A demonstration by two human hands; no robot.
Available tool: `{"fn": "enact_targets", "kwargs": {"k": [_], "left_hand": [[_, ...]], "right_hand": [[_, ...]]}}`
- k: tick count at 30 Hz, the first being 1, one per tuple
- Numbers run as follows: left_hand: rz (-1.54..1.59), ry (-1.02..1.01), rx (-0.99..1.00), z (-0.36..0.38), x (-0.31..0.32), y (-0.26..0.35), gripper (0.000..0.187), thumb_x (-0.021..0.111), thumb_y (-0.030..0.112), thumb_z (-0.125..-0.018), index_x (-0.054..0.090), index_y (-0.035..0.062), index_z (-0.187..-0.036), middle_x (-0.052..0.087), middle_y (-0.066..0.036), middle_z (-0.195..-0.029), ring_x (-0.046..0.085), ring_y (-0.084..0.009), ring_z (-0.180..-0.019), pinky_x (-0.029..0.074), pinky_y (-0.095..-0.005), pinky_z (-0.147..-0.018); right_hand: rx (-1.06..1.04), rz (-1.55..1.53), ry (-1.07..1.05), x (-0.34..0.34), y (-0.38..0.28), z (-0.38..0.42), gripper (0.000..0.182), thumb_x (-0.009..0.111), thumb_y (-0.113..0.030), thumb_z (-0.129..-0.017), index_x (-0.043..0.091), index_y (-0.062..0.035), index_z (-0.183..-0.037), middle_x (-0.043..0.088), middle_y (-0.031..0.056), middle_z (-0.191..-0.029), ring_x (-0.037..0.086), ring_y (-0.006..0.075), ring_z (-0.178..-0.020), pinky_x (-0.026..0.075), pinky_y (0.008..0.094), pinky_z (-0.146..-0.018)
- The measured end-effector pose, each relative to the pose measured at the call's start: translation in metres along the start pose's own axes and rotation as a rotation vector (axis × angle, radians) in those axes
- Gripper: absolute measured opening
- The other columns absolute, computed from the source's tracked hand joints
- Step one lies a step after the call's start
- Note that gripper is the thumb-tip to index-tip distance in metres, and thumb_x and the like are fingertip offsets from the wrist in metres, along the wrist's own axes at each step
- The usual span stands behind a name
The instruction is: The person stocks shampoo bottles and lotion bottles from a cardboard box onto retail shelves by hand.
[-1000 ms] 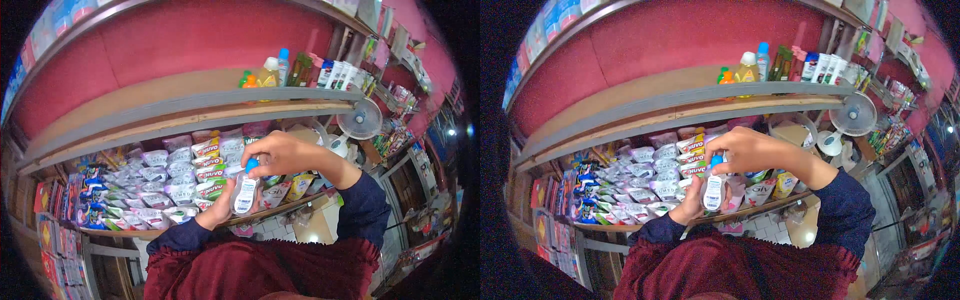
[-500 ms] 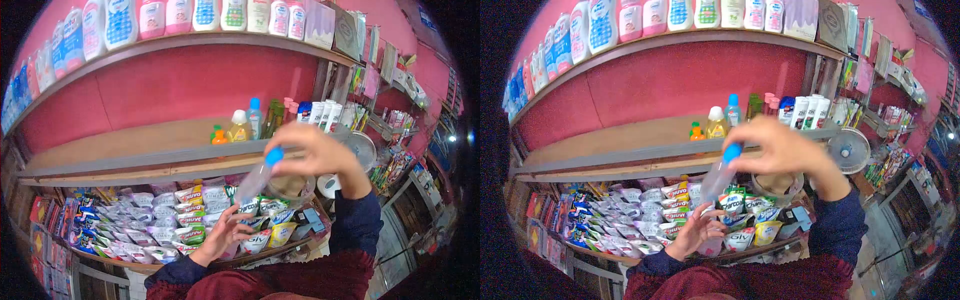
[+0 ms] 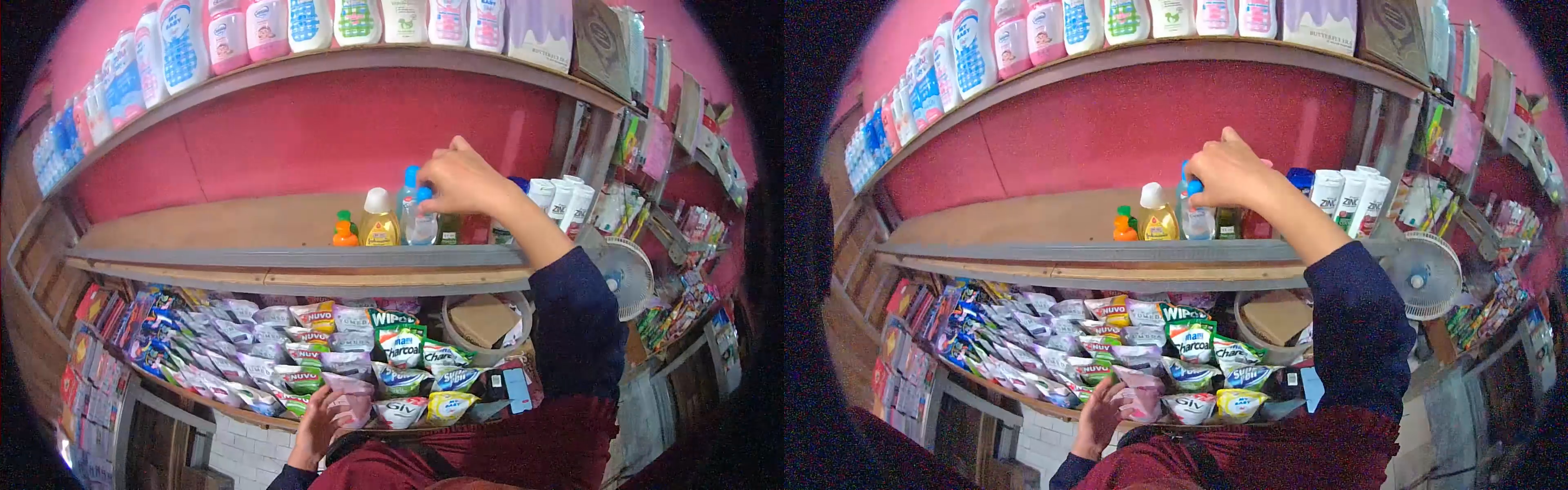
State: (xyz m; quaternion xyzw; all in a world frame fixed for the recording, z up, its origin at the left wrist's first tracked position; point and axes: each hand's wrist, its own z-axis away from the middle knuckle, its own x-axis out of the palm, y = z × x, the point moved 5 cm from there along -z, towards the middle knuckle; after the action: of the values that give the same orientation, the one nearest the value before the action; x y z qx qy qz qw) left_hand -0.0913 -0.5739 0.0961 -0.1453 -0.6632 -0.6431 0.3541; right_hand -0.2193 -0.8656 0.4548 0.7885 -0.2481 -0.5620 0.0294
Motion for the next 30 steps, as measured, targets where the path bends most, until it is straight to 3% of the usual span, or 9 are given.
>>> {"fn": "enact_targets", "kwargs": {"k": [4,16,22,27,30], "left_hand": [[0.007,0.179,0.065,0.022,-0.008,-0.003,0.054,0.048,0.048,-0.09,0.042,0.017,-0.134,0.049,-0.01,-0.128,0.054,-0.0263,-0.104,0.045,-0.0412,-0.089],[0.008,0.123,0.178,0.023,-0.003,-0.018,0.057,0.049,0.049,-0.088,0.043,0.0153,-0.133,0.046,-0.01,-0.132,0.052,-0.0269,-0.106,0.043,-0.0413,-0.092],[-0.037,0.187,0.152,0.036,-0.008,-0.016,0.058,0.042,0.05,-0.091,0.038,0.0133,-0.137,0.043,-0.009,-0.136,0.05,-0.023,-0.11,0.04,-0.0395,-0.095],[-0.044,0.202,0.123,0.042,-0.009,-0.016,0.058,0.045,0.05,-0.089,0.041,0.0135,-0.135,0.043,-0.009,-0.136,0.05,-0.0235,-0.11,0.041,-0.042,-0.094],[-0.038,0.209,0.109,0.047,-0.012,-0.012,0.058,0.047,0.048,-0.088,0.041,0.0125,-0.134,0.043,-0.01,-0.136,0.05,-0.0243,-0.11,0.041,-0.0408,-0.093]], "right_hand": [[0.004,0.051,-0.086,0.02,0.006,-0.009,0.03,0.074,-0.039,-0.066,0.07,-0.0128,-0.08,0.065,0.0053,-0.076,0.056,0.0214,-0.083,0.033,0.0373,-0.077],[0.0,0.121,-0.18,0.042,0.012,-0.025,0.042,0.076,-0.045,-0.062,0.071,-0.0155,-0.091,0.066,0.0064,-0.082,0.058,0.0228,-0.091,0.034,0.0405,-0.083],[0.027,0.101,-0.247,0.042,0.014,-0.029,0.038,0.074,-0.043,-0.063,0.071,-0.016,-0.091,0.066,0.0048,-0.084,0.061,0.0223,-0.087,0.035,0.0405,-0.081],[0.004,0.01,-0.083,0.024,0.018,-0.028,0.032,0.073,-0.036,-0.066,0.07,-0.0133,-0.089,0.066,0.0056,-0.084,0.062,0.022,-0.082,0.037,0.0381,-0.078],[-0.062,-0.078,0.134,-0.004,0.019,-0.024,0.029,0.073,-0.031,-0.069,0.07,-0.0107,-0.09,0.065,0.0072,-0.085,0.061,0.0216,-0.08,0.041,0.0354,-0.075]]}}
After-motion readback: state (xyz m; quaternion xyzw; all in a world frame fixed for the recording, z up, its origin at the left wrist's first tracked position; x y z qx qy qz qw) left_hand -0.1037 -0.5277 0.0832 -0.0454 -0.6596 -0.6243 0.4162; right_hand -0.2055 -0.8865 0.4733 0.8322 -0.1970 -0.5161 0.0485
